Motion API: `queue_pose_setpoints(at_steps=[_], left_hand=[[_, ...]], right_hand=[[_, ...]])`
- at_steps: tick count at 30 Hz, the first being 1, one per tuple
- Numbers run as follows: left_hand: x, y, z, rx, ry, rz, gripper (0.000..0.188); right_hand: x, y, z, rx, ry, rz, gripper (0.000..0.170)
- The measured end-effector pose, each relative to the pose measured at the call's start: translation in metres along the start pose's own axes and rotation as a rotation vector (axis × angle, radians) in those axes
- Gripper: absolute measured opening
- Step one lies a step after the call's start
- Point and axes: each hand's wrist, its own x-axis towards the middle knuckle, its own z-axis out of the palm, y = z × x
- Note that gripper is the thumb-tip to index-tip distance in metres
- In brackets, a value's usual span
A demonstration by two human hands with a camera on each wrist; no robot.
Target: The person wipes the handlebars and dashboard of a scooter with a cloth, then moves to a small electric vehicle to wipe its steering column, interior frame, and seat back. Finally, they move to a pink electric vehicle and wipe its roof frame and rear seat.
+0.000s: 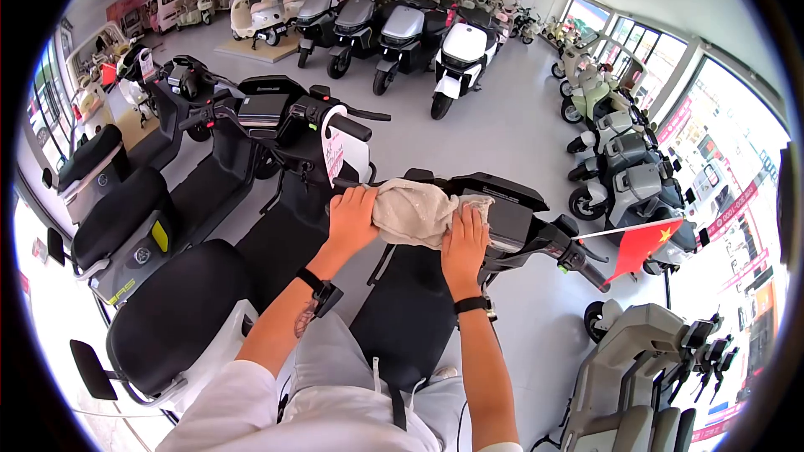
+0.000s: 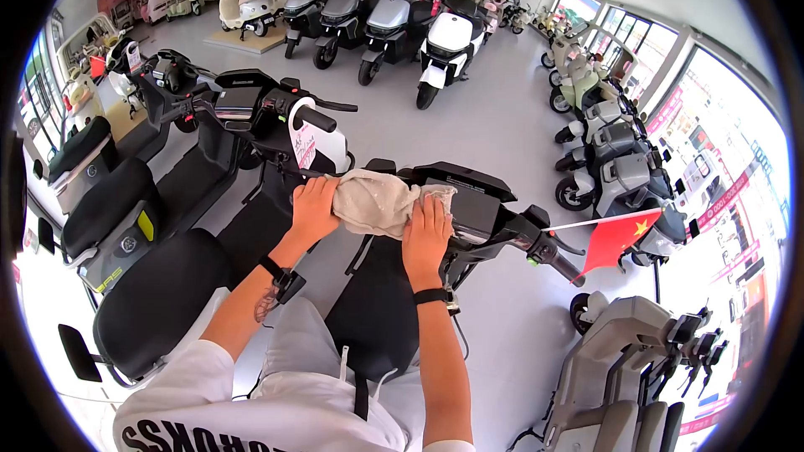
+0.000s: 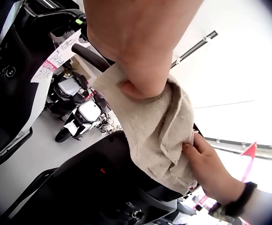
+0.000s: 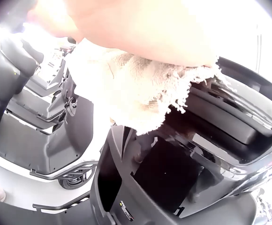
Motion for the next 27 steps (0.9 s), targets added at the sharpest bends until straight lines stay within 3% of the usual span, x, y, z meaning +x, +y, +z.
queue_pose_setpoints(at_steps=[11,14,17,19,24,27], left_hand=[[-0.067,0.047,-0.028,-0.049,-0.09,-0.177,0.067],[-0.083,0.057,-0.033,-0.057,-0.086,-0.215,0.065],[-0.091,0.051,-0.041,-0.127,-0.086,-0.262,0.054],[-0.095,0.033,-0.051,-0.337,-0.389,-0.533,0.042],[-0.132,0.008,-0.075,-0.601,-0.351,-0.659,0.037],[-0.144,0.011,-0.095,-0.624,-0.316,-0.702,0.035]], right_hand=[[-0.012,-0.015,-0.005,0.138,0.057,0.054,0.034],[-0.005,-0.043,-0.007,0.573,0.067,0.155,0.027],[-0.002,-0.087,-0.01,0.432,0.112,-0.086,0.026],[-0.015,-0.118,-0.003,0.527,0.044,-0.087,0.029],[-0.042,-0.14,-0.009,0.54,-0.015,-0.18,0.032],[-0.034,-0.118,-0.018,0.481,-0.109,-0.392,0.033]])
